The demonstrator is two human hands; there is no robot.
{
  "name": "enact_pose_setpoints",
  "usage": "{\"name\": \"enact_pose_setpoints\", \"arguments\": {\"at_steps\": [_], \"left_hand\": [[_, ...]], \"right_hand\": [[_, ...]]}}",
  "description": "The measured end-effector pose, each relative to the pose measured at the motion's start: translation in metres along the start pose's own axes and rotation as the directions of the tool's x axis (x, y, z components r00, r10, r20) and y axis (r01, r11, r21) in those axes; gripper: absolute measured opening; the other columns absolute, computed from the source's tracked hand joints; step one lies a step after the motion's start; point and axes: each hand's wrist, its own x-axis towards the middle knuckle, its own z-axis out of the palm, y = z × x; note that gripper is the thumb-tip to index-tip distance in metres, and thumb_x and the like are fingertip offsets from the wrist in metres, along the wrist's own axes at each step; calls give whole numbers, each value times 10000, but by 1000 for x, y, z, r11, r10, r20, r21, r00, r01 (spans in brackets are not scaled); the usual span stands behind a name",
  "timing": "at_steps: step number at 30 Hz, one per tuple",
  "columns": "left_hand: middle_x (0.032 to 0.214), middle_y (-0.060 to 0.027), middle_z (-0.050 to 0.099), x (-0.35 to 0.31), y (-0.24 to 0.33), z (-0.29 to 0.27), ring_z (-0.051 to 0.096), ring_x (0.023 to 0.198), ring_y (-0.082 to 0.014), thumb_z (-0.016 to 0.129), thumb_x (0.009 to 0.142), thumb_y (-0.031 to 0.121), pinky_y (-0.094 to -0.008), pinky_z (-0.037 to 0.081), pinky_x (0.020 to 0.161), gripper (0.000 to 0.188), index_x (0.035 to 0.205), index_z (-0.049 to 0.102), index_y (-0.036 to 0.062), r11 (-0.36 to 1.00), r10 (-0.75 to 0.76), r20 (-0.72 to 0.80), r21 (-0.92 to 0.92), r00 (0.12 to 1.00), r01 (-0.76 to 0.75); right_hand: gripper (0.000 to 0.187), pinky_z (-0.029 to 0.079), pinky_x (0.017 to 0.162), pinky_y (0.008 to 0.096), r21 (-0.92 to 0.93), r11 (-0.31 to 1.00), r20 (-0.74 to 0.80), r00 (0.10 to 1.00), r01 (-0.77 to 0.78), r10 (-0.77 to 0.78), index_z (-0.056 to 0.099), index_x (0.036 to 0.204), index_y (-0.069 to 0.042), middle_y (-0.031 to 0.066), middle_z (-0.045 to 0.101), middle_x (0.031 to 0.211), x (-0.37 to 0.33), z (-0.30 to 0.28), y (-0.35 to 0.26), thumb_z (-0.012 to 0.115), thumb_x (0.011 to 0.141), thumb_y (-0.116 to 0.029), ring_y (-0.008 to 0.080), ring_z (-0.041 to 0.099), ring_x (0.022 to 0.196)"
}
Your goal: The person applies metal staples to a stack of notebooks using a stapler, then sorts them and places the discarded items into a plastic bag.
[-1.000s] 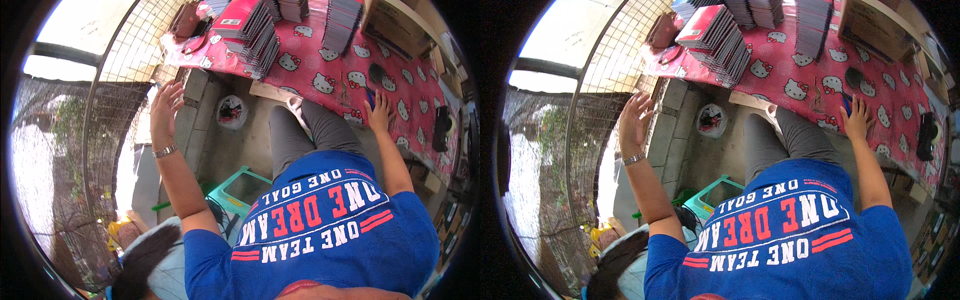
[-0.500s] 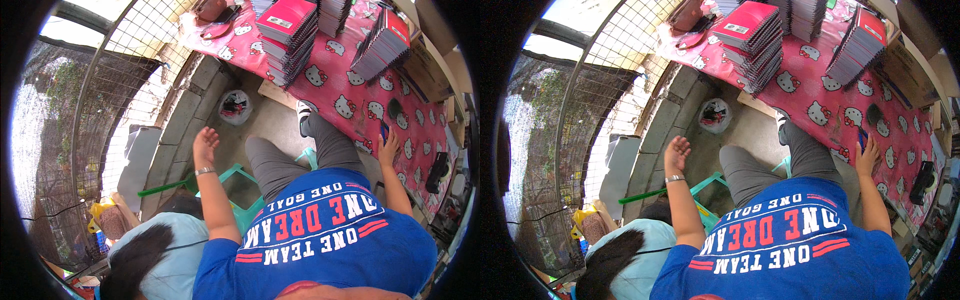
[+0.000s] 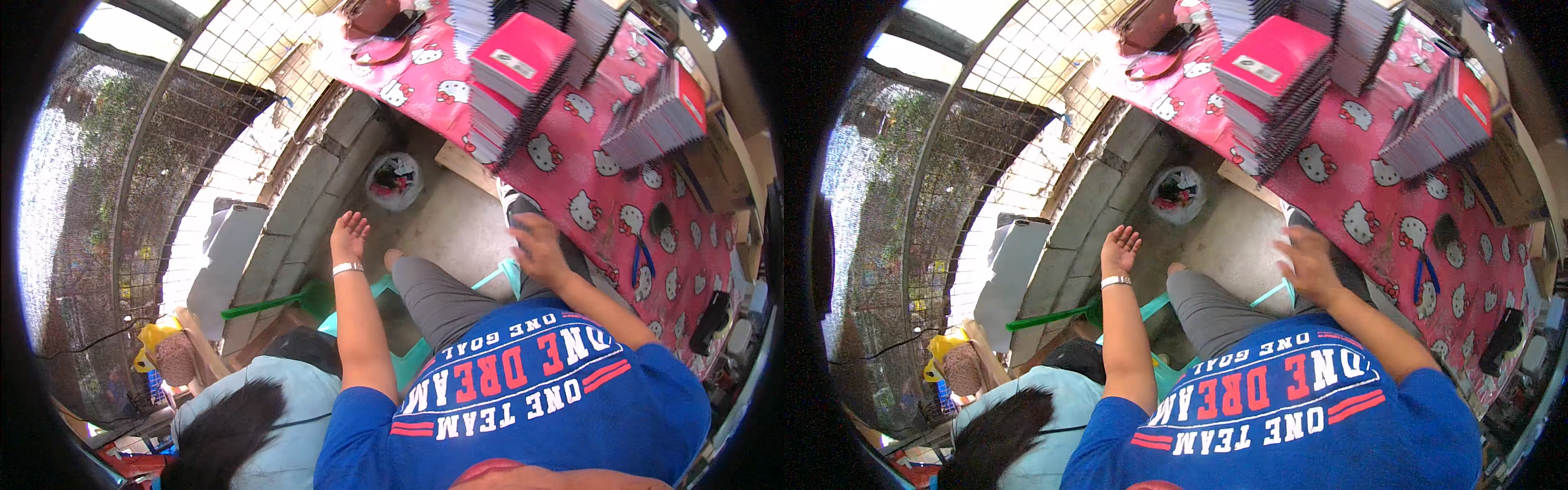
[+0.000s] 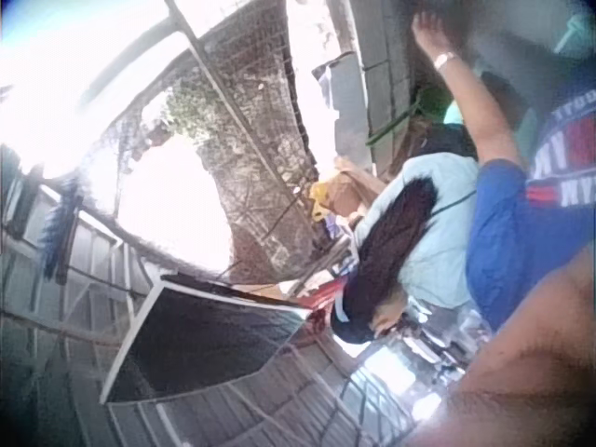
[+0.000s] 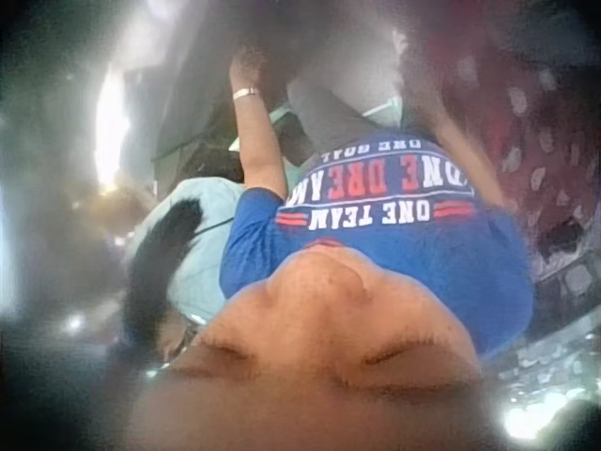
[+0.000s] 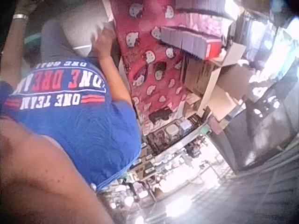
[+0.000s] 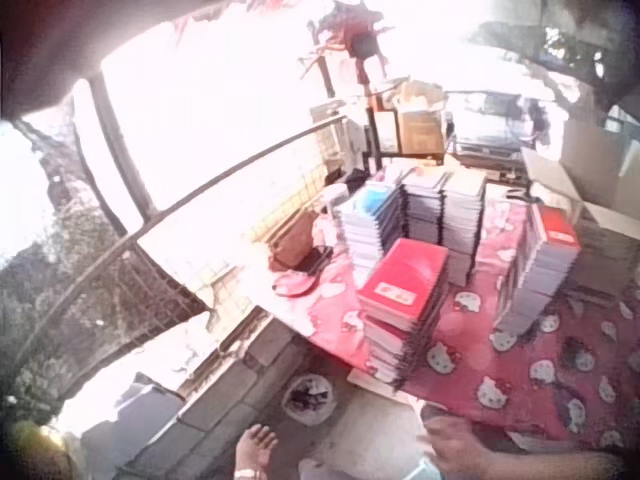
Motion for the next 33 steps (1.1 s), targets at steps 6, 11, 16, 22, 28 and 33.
{"name": "enact_pose_setpoints", "arguments": {"at_steps": [6, 11, 16, 22, 28, 33], "left_hand": [[1029, -78, 632, 66, -69, -33, 588, 948, -288, 530, 925, 257, -461, 513, 834, 239, 1057, 604, 73, 973, -186, -77, -150, 979, 173], [1143, -108, 610, 102, -123, -28, 588, 1007, -312, 512, 927, 279, -474, 504, 878, 308, 1150, 552, 71, 911, -394, -122, -183, 911, 370], [1218, -127, 589, 136, -154, -84, 587, 1038, -310, 467, 980, 292, -462, 517, 869, 338, 1221, 508, 59, 861, -495, -238, -262, 835, 436], [1069, -128, 620, 212, -176, -131, 614, 900, -276, 486, 972, 253, -422, 541, 811, 251, 1115, 523, 49, 869, -490, -332, -264, 806, 420], [1241, -157, 547, 342, -220, -142, 561, 1085, -262, 514, 973, 231, -398, 484, 945, 372, 1265, 487, 3, 904, -428, -356, -160, 831, 397], [1281, -131, 538, 419, -224, -124, 518, 1174, -247, 507, 981, 232, -372, 431, 1004, 462, 1384, 430, 20, 905, -388, -437, -16, 812, 424]], "right_hand": [[260, 428, 962, 428, 381, 903, 222, 968, -197, 118, 641, 1115, -82, 130, 626, 1114, 121, 182, 19, 611, 870, -163, 327, 562, 1090], [285, 503, 876, 364, 331, 491, 167, 562, -806, 810, 648, 1126, -79, 144, 697, 989, 176, 346, 93, 615, 871, -201, 295, 656, 970], [322, 486, 897, 346, 47, 370, 376, 359, -928, 854, 627, 1188, -72, 125, 686, 1068, 209, 440, 92, 611, 885, -180, 233, 626, 1037], [254, 460, 890, 317, 283, 232, 452, 343, -931, 824, 648, 1127, -70, 54, 666, 989, 234, 517, 181, 590, 900, -168, 170, 589, 968], [372, 452, 969, 371, 185, 379, 368, 421, -907, 829, 609, 1206, -32, 139, 655, 1172, 278, 584, 264, 594, 918, -266, 257, 589, 1127], [539, 437, 1010, 408, 41, 508, 352, 488, -861, 799, 560, 1282, -5, 228, 596, 1264, 302, 646, 284, 617, 898, -379, 350, 553, 1212]]}}
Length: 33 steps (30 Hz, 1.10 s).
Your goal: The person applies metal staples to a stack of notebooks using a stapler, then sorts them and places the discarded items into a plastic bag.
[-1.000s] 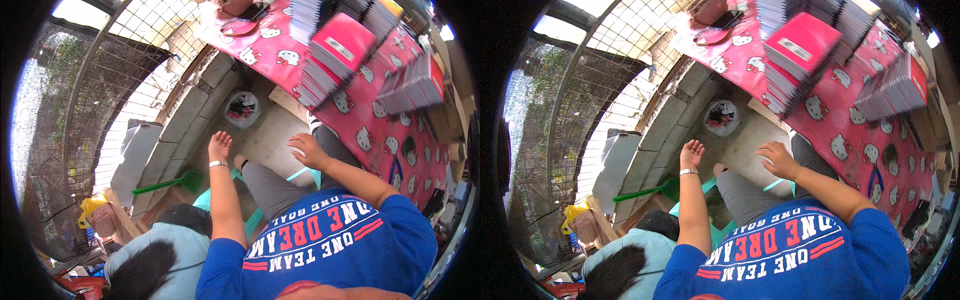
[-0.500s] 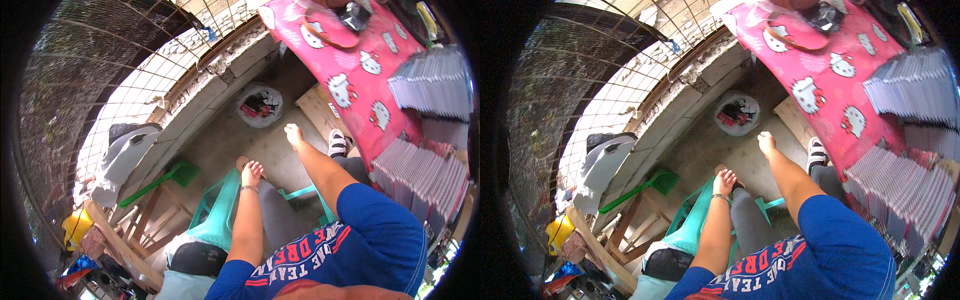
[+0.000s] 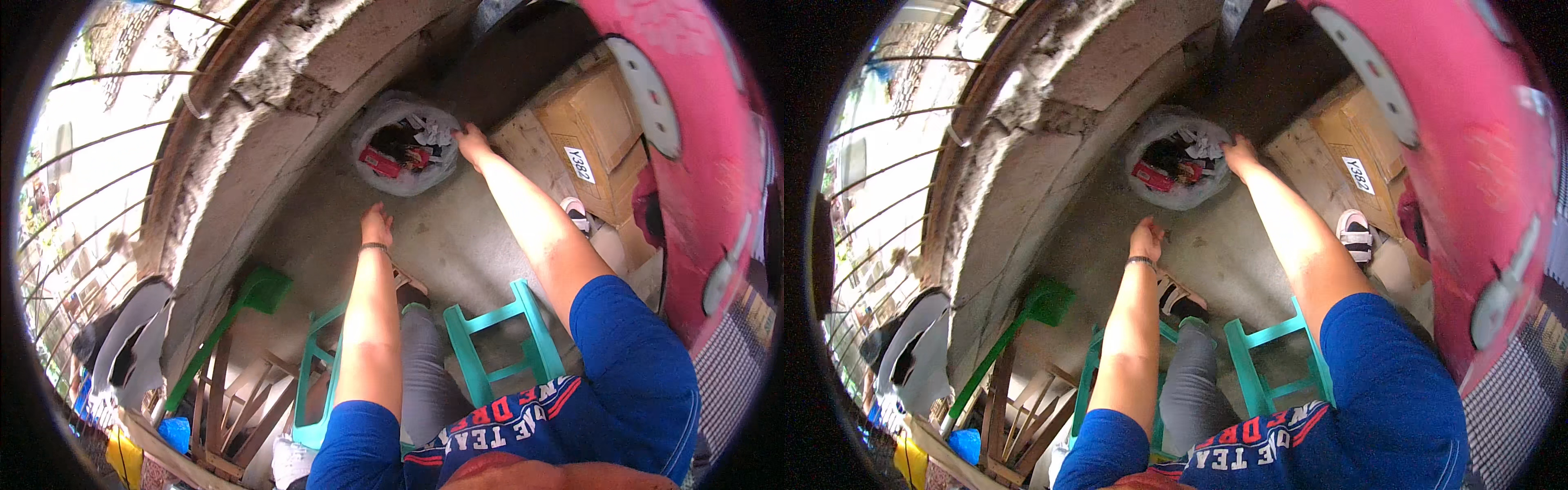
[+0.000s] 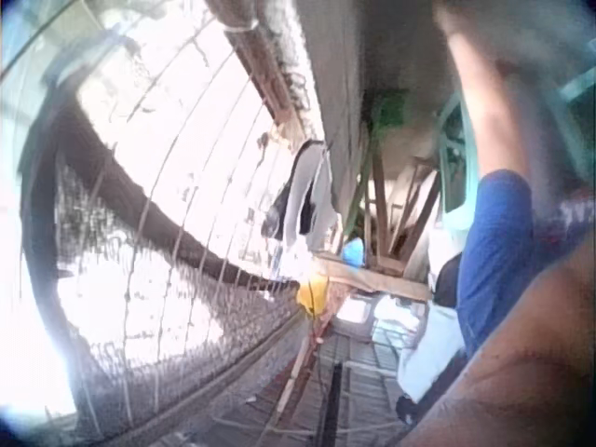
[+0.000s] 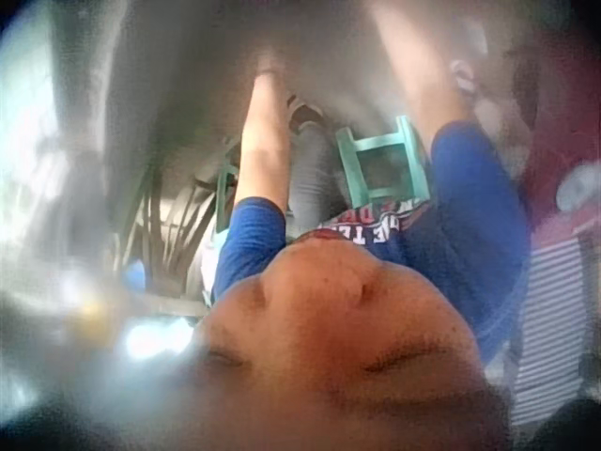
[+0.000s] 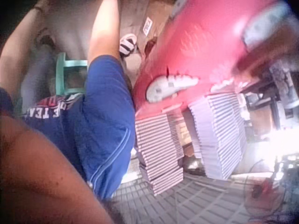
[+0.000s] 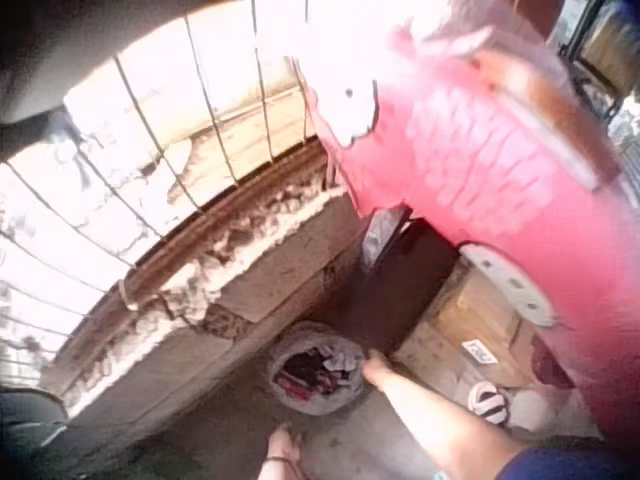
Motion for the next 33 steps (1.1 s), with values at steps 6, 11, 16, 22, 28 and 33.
{"name": "enact_pose_setpoints", "arguments": {"at_steps": [6, 11, 16, 22, 28, 33], "left_hand": [[1218, -128, 570, 52, 15, 53, 551, 1090, -242, 509, 984, 231, -344, 443, 926, 398, 1319, 497, 17, 994, -104, 84, 39, 991, 101], [1110, -120, 625, 60, 30, 45, 584, 961, -224, 544, 965, 193, -353, 461, 857, 337, 1244, 554, 3, 947, 321, -63, 53, 945, -318], [1192, -140, 601, -29, 53, 36, 571, 1043, -237, 523, 966, 100, -374, 439, 903, 317, 1248, 526, -45, 830, 556, 26, 24, 831, -557], [1229, -219, 593, -28, 52, 2, 554, 1091, -273, 472, 960, 91, -348, 397, 960, 336, 1231, 522, -100, 740, 589, -45, 432, 807, -516], [1164, -225, 625, -19, 21, 9, 577, 1008, -306, 502, 931, 119, -366, 418, 896, 328, 1175, 561, -93, 654, 680, 9, 444, 733, -612], [1134, -198, 636, -15, 16, 4, 582, 977, -291, 501, 918, 123, -371, 427, 877, 282, 1111, 595, -60, 601, 701, -44, 576, 712, -555]], "right_hand": [[573, 417, 1023, 426, -182, 983, 181, 982, -22, 55, 526, 1338, -26, 242, 539, 1340, 31, 11, 4, 590, 916, -408, 359, 513, 1257], [375, 459, 955, 386, 283, 956, 165, 978, 78, -128, 582, 1242, 21, 228, 627, 1216, 20, 13, -29, 507, 954, -209, 347, 602, 1121], [334, 458, 904, 366, 366, 910, -54, 980, 196, -190, 575, 1209, 50, 238, 644, 1138, 7, -28, -43, 479, 925, -97, 323, 617, 1064], [335, 458, 881, 361, 302, 920, 48, 960, 249, -275, 590, 1162, 31, 172, 659, 1104, 17, -42, -40, 480, 858, -57, 291, 617, 990], [360, 491, 808, 388, 590, 755, 110, 955, -285, 274, 608, 1146, -58, 113, 667, 1009, 30, 8, 91, 519, 828, -202, 311, 625, 920], [492, 486, 918, 444, -399, 917, 166, 981, -25, 99, 599, 1224, -47, 190, 632, 1216, 28, 98, 147, 542, 875, -389, 374, 611, 1104]]}}
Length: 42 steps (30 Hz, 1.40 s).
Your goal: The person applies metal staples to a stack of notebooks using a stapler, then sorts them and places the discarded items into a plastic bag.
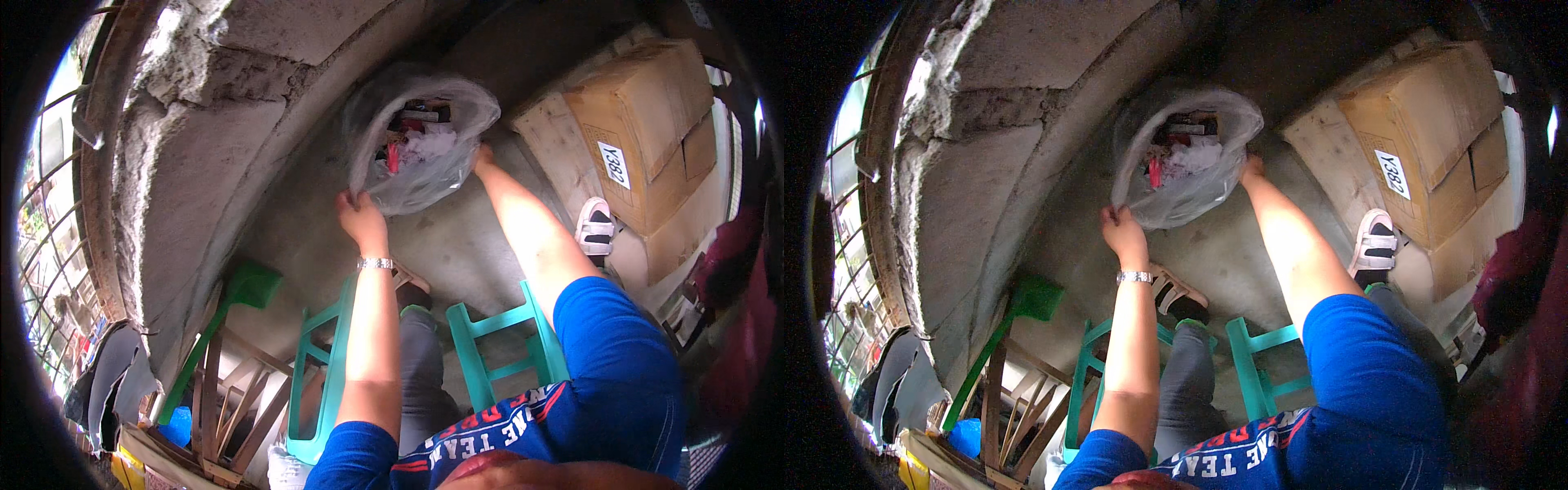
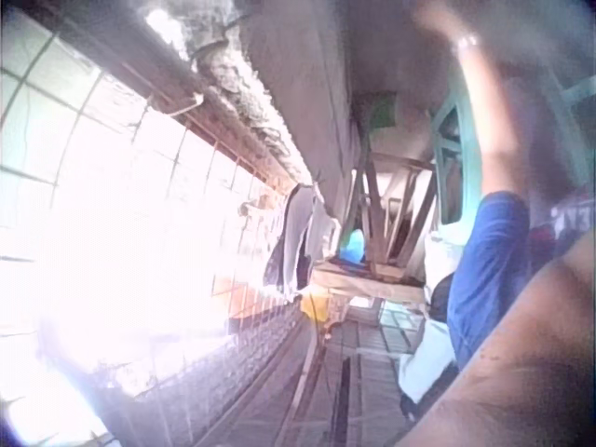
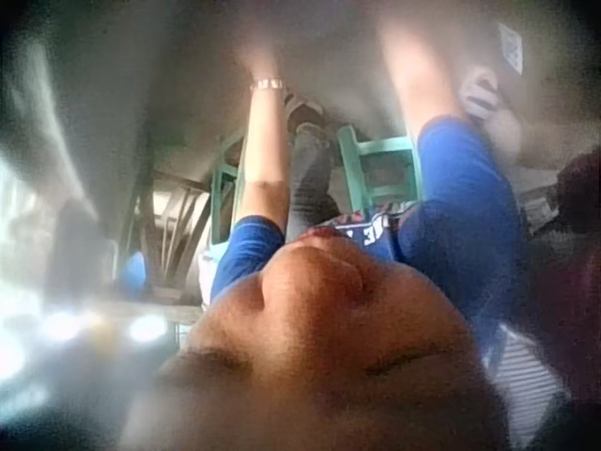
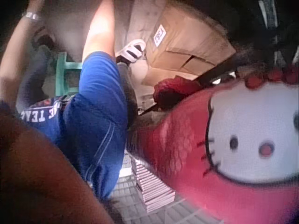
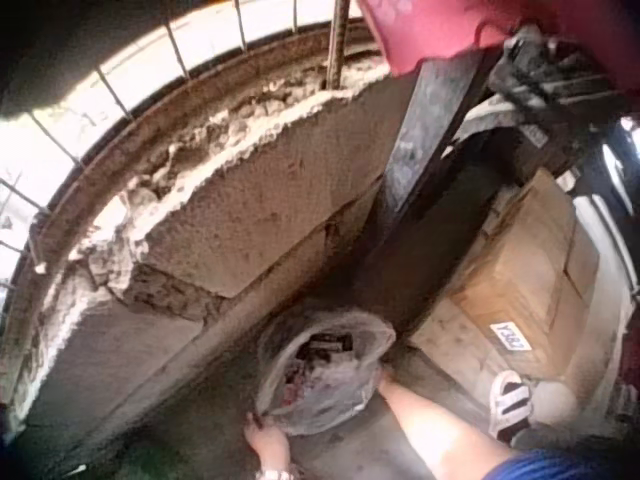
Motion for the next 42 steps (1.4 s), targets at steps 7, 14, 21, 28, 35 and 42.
{"name": "enact_pose_setpoints", "arguments": {"at_steps": [7, 14, 21, 28, 35, 42], "left_hand": [[1241, -173, 580, 115, -85, 20, 558, 1091, -310, 567, 836, 132, -411, 432, 938, 330, 1132, 602, -9, 564, 523, 161, 671, 837, -482], [1420, -227, 450, 192, -142, 44, 429, 1308, -359, 590, 813, 159, -417, 366, 1090, 526, 1296, 527, -39, 411, 434, 653, 470, 621, -781], [1422, -259, 436, 197, -196, 50, 389, 1330, -408, 466, 915, 82, -421, 299, 1139, 482, 1368, 432, -77, 630, 464, 532, 364, 708, -686], [1412, -272, 440, 141, -172, 33, 387, 1322, -438, 505, 892, 100, -452, 284, 1140, 504, 1359, 445, -78, 811, 402, 282, 332, 871, -482], [1476, -292, 350, 121, -201, -13, 345, 1370, -414, 484, 941, 271, -563, 256, 1122, 507, 1400, 472, 54, 656, 230, 269, 667, 935, -353], [1494, -226, 364, 206, -240, 31, 379, 1354, -381, 522, 931, 321, -568, 373, 1019, 534, 1395, 482, 58, -104, 185, 497, 867, 848, -486]], "right_hand": [[512, 477, 952, 429, -122, 964, 57, 971, 236, -231, 638, 1165, -33, 224, 626, 1212, 31, 8, 48, 577, 862, -441, 350, 610, 1133], [416, 485, 934, 427, 388, 922, 102, 994, 1, -43, 621, 1186, -37, 213, 639, 1190, -37, -9, -1, 561, 888, -321, 361, 610, 1118], [409, 470, 955, 432, 264, 943, 123, 963, 203, -241, 606, 1202, -36, 217, 620, 1219, -32, 12, 3, 551, 891, -296, 368, 594, 1138], [404, 456, 975, 437, 206, 940, 156, 939, 272, -306, 592, 1218, -36, 221, 600, 1249, -38, 19, 6, 541, 894, -271, 375, 578, 1157], [387, 436, 1002, 441, 171, 963, 306, 918, 207, -252, 576, 1236, -43, 219, 566, 1300, -77, 46, 15, 520, 895, -218, 381, 558, 1182], [373, 488, 907, 434, -385, 822, 219, 907, 420, -361, 579, 1214, -64, 213, 593, 1182, -105, 63, 52, 613, 865, -192, 394, 591, 1070]]}}
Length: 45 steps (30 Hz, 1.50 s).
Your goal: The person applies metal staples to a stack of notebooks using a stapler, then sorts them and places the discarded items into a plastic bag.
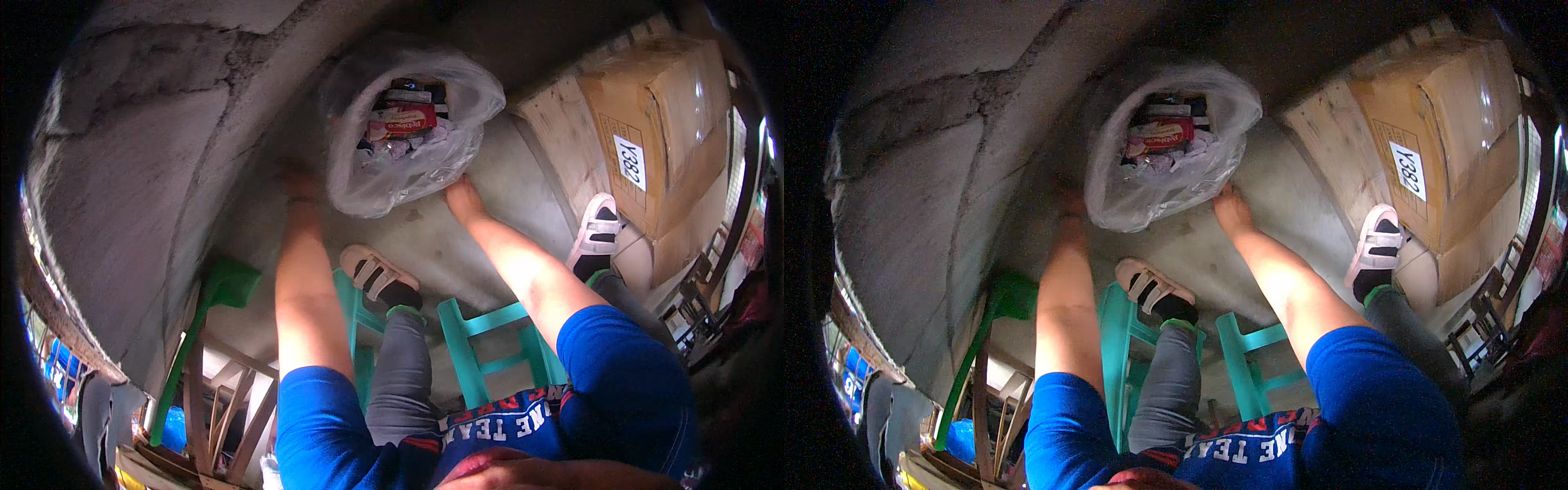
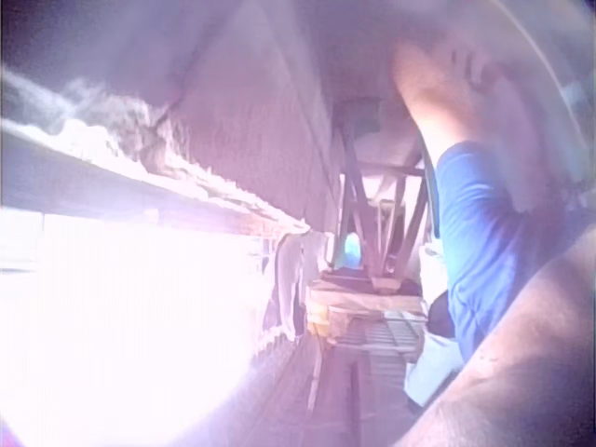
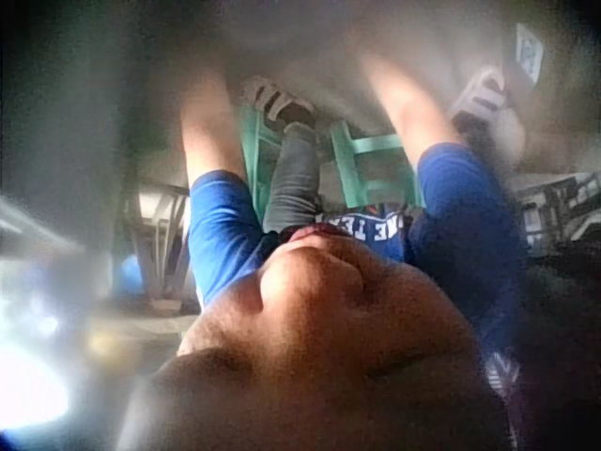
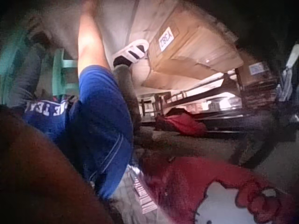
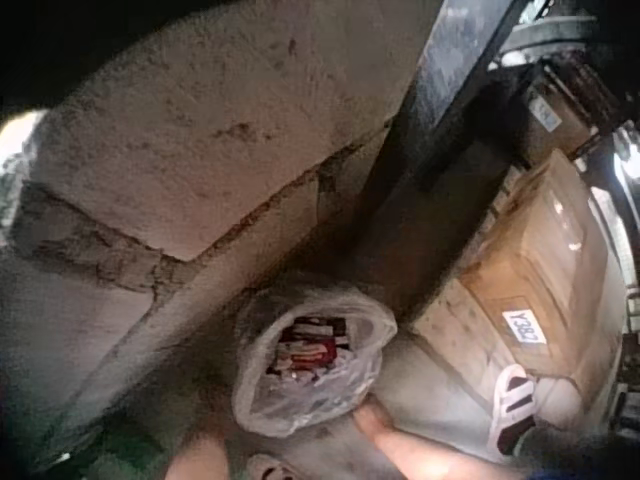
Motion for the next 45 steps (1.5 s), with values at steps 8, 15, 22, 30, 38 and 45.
{"name": "enact_pose_setpoints", "arguments": {"at_steps": [8, 15, 22, 30, 38, 45], "left_hand": [[1286, -148, 568, -8, -23, -54, 537, 1176, -309, 655, 860, 203, -425, 449, 964, 439, 1245, 558, 15, 885, -21, 156, -456, 987, 91], [945, -96, 628, -120, 39, -284, 586, 771, -233, 634, 809, 74, -354, 494, 721, 164, 968, 624, 38, 67, -445, -368, -923, 816, -379], [1092, -241, 617, -80, 66, -277, 605, 989, -421, 548, 892, 181, -480, 517, 831, 257, 1104, 640, 68, 635, 47, -194, -751, 980, -179], [1490, -255, 325, -69, 46, -381, 375, 1314, -479, 507, 929, 244, -479, 402, 1062, 384, 1235, 605, 35, 603, 76, -26, -795, 997, -66], [1528, -98, 359, -148, 46, -378, 196, 1455, -323, 533, 915, 445, -580, 212, 1122, 536, 1357, 541, 141, 880, 465, 258, -244, 847, -408], [1497, -116, 388, -297, 34, -364, 157, 1454, -396, 617, 840, 425, -713, 167, 1090, 567, 1333, 535, 156, 831, 354, 124, -496, 927, -251]], "right_hand": [[366, 506, 729, 388, 605, 713, -283, 741, -354, 609, 559, 984, -45, 125, 605, 905, -44, 38, 69, 781, 806, -276, 267, 609, 781], [387, 511, 536, 329, 817, -1, 343, 484, -577, 805, 430, 971, -45, 96, 572, 819, -54, 82, 43, 766, 783, -83, 208, 581, 602], [470, 508, 797, 340, 989, 80, -146, 831, 123, 536, 470, 1242, -30, 156, 573, 1079, -35, -118, -83, 692, 832, -99, 211, 605, 932], [590, 455, 974, 493, 58, 938, 595, 766, -341, 242, 488, 1340, -31, 257, 522, 1332, -283, -64, -8, 594, 896, -404, 398, 549, 1180], [737, 410, 1011, 488, -98, 916, 886, -453, -390, -98, 521, 1383, -137, 138, 583, 1326, -528, -74, -46, 515, 859, -655, 324, 580, 1152], [681, 469, 949, 471, 303, 949, 915, -304, 85, -265, 552, 1323, -13, 140, 587, 1314, -553, -19, -6, 591, 878, -527, 308, 590, 1121]]}}
